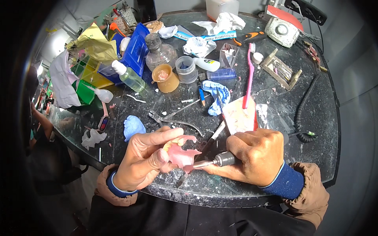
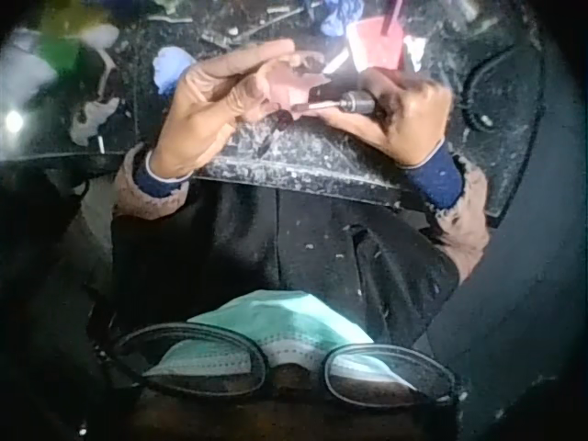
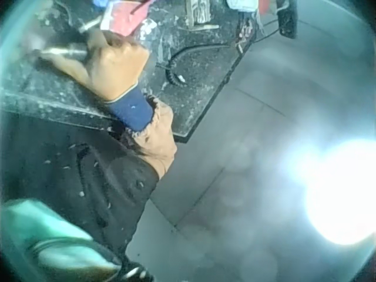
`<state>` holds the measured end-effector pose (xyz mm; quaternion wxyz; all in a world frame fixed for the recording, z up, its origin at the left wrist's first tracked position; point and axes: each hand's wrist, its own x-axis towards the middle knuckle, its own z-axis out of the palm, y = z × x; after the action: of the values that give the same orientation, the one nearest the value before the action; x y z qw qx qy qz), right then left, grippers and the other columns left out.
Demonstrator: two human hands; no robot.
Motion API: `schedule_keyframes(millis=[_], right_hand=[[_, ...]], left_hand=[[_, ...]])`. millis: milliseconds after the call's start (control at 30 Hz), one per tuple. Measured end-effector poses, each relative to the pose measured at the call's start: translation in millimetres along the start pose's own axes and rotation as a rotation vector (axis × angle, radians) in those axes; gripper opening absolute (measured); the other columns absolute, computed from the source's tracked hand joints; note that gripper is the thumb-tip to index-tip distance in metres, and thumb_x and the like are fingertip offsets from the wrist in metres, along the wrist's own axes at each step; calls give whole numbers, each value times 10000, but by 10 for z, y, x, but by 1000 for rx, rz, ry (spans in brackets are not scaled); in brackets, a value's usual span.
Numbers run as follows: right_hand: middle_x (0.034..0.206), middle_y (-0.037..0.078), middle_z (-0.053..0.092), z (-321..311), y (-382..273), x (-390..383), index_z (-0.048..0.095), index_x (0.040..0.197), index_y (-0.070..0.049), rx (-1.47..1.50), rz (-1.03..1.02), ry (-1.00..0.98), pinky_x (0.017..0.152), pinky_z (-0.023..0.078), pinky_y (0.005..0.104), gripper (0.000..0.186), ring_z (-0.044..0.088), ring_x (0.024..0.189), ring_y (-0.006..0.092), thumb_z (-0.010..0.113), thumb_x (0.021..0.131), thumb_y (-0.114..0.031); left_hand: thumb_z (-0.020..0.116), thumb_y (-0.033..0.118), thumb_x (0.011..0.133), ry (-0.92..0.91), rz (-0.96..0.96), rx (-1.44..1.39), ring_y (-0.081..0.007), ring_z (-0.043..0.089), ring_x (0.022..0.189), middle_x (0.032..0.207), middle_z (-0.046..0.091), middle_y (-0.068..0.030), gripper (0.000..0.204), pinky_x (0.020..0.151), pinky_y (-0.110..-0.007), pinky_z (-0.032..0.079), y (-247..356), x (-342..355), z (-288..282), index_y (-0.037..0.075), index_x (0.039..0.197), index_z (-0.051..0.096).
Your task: The person uses a handheld rotary polishing tool to smooth the surfaces of a pink dental prosthesis, rotating the item to reach different edges and grooves.
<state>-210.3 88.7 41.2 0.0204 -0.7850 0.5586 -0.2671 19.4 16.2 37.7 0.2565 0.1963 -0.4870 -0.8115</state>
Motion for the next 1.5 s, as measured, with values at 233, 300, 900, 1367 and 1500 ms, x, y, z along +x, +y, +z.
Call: schedule_keyframes(millis=[233,300,900,1367,1500], right_hand=[[478,52,490,19,6,-1,484,547,-82,52,-17,-30,393,350,303,524,494,380,205,846,562,-460],[460,24,468,-2,-11,41,504,535,-91,0,30,-16,366,361,297,543,494,371,185,801,621,-537],[458,41,462,52,21,-9,481,532,-81,42,-7,-24,376,346,300,520,493,376,193,834,577,-460],[476,32,491,68,1,13,521,569,-88,32,-54,-16,375,371,310,522,518,389,193,779,647,-534],[471,33,494,67,-37,62,532,562,-88,37,-8,-5,375,374,305,517,513,379,193,781,642,-534]], left_hand=[[608,114,909,-11,70,28,-322,576,1132,1173,549,-152,415,736,-225,520,-62,15,-46,-26,1288,514],[611,108,907,-2,63,-13,-312,570,1137,1146,548,-144,415,746,-234,521,-43,24,3,-30,1286,514],[619,96,895,-14,71,-9,-340,554,1136,1102,541,-109,405,987,-463,447,-48,20,-30,-23,1271,532],[627,8,880,-23,115,12,-183,586,1041,1093,611,-161,408,861,-271,474,-105,29,-22,-35,1273,528],[625,4,880,5,82,-85,-190,589,1042,1092,596,-153,403,878,-278,478,-80,38,33,-39,1269,530]])
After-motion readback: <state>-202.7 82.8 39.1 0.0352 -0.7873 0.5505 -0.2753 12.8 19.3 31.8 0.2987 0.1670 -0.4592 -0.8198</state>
